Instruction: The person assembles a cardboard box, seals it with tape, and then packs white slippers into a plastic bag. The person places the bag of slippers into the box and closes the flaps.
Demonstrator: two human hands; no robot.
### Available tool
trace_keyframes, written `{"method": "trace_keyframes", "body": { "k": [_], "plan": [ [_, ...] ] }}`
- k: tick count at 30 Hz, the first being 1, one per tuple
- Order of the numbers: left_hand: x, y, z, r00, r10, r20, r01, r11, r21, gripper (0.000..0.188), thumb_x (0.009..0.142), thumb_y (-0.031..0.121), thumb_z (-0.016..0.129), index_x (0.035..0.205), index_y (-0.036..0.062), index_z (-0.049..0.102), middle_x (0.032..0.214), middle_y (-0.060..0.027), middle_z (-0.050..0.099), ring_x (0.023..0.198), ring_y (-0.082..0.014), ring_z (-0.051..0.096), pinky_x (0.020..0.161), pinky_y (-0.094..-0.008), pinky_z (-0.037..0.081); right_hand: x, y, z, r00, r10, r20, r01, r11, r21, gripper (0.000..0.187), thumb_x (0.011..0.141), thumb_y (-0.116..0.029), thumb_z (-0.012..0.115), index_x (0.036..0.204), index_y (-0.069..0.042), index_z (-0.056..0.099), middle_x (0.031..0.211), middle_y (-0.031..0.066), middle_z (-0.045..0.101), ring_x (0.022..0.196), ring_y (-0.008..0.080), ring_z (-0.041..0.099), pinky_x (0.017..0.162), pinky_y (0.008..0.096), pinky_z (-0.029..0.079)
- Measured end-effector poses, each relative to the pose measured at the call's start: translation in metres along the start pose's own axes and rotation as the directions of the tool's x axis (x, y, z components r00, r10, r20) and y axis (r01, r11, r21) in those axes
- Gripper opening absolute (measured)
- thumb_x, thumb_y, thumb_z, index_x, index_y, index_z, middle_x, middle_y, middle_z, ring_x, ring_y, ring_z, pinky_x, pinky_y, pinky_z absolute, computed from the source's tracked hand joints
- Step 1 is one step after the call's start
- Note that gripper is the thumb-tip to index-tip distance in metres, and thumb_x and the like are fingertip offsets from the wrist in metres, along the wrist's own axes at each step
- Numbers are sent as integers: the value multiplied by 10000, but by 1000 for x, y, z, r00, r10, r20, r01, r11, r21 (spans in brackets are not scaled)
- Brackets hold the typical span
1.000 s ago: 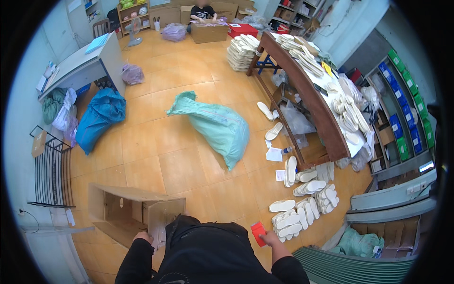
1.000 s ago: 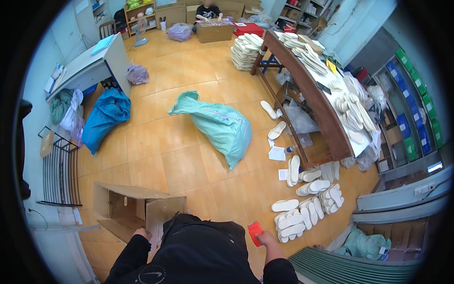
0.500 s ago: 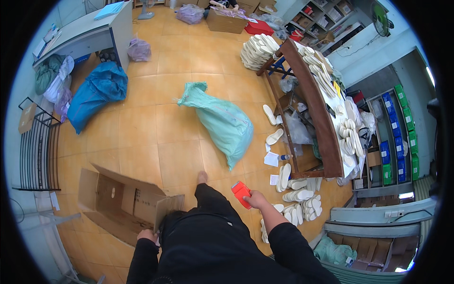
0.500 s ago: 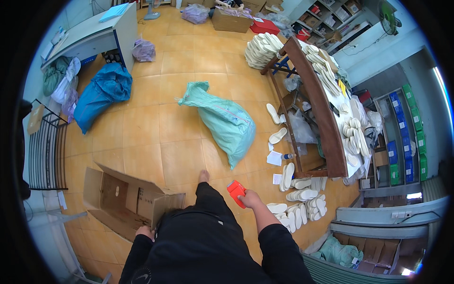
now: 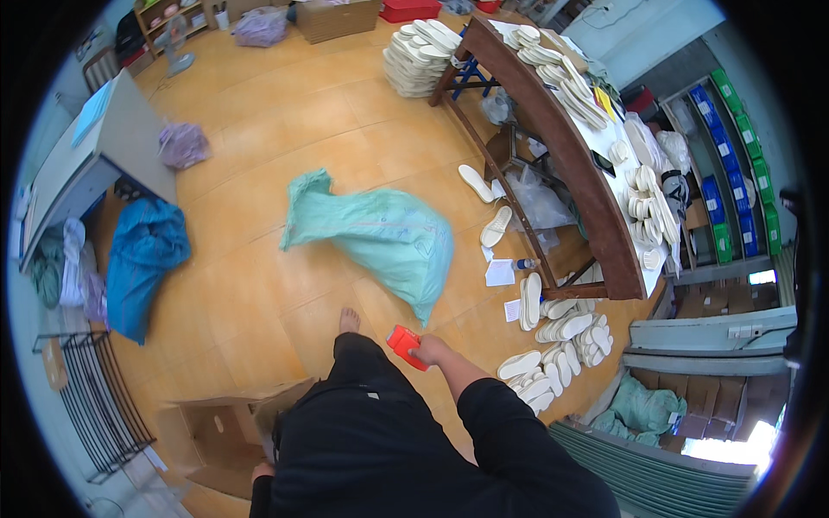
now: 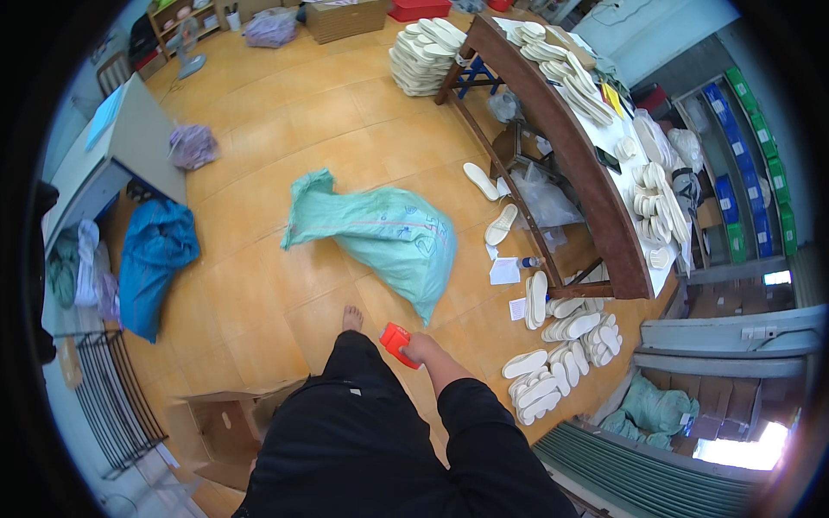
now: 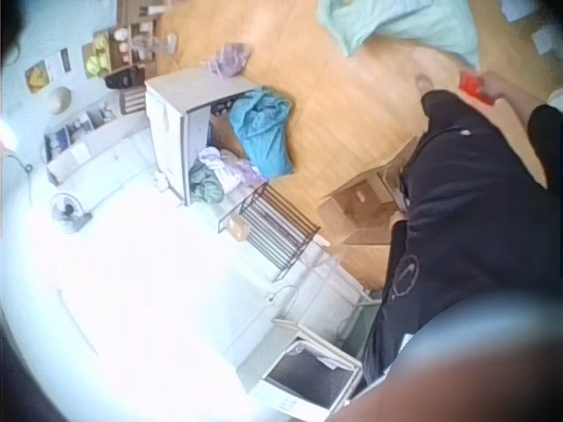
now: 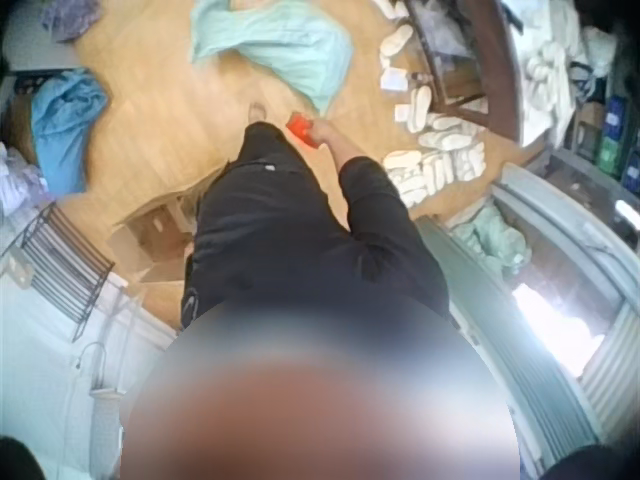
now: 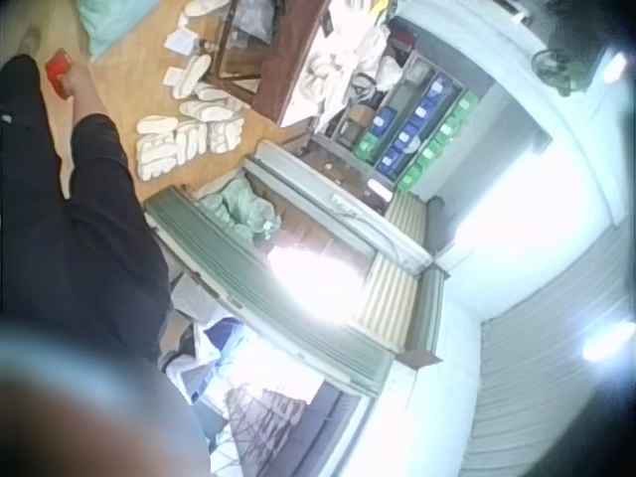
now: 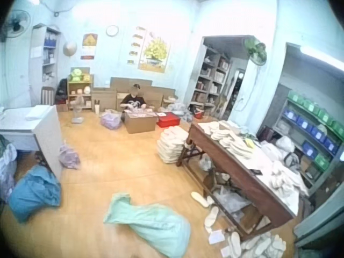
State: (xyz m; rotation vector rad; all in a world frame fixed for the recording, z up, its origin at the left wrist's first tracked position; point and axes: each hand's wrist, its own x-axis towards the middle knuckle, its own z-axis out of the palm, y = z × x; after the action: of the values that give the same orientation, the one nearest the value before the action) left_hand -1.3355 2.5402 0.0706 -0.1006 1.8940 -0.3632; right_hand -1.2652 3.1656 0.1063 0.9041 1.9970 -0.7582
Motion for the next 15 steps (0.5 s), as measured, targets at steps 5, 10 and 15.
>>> {"method": "trace_keyframes", "body": {
  "k": [5,10,15],
  "plan": [
    [-5,4,-168,908,-230,-351,241,970,-13,291,881,300,649,1027,58,713,1111,-156,700,1048,-296,686,859,-379,565,26,-21,-104,970,45,-238,25,958,285,497,865,-418,660,1136,-3,665,1082,241,684,1005,374,666,873,432,517],
    [21,38,-251,913,-116,-392,18,969,-246,429,823,339,689,917,-79,689,957,-295,682,979,-413,666,852,-457,534,27,-15,-147,932,102,-347,42,922,385,449,871,-348,679,1128,20,662,1005,222,701,930,333,684,837,405,519],
    [93,94,-297,966,-129,-223,-46,766,-641,396,849,294,643,860,-101,667,846,-291,683,905,-417,681,842,-490,527,-8,-16,-126,938,305,-164,-243,918,315,478,861,-383,664,1130,12,662,1040,247,690,995,391,664,861,443,517]
  ]
}}
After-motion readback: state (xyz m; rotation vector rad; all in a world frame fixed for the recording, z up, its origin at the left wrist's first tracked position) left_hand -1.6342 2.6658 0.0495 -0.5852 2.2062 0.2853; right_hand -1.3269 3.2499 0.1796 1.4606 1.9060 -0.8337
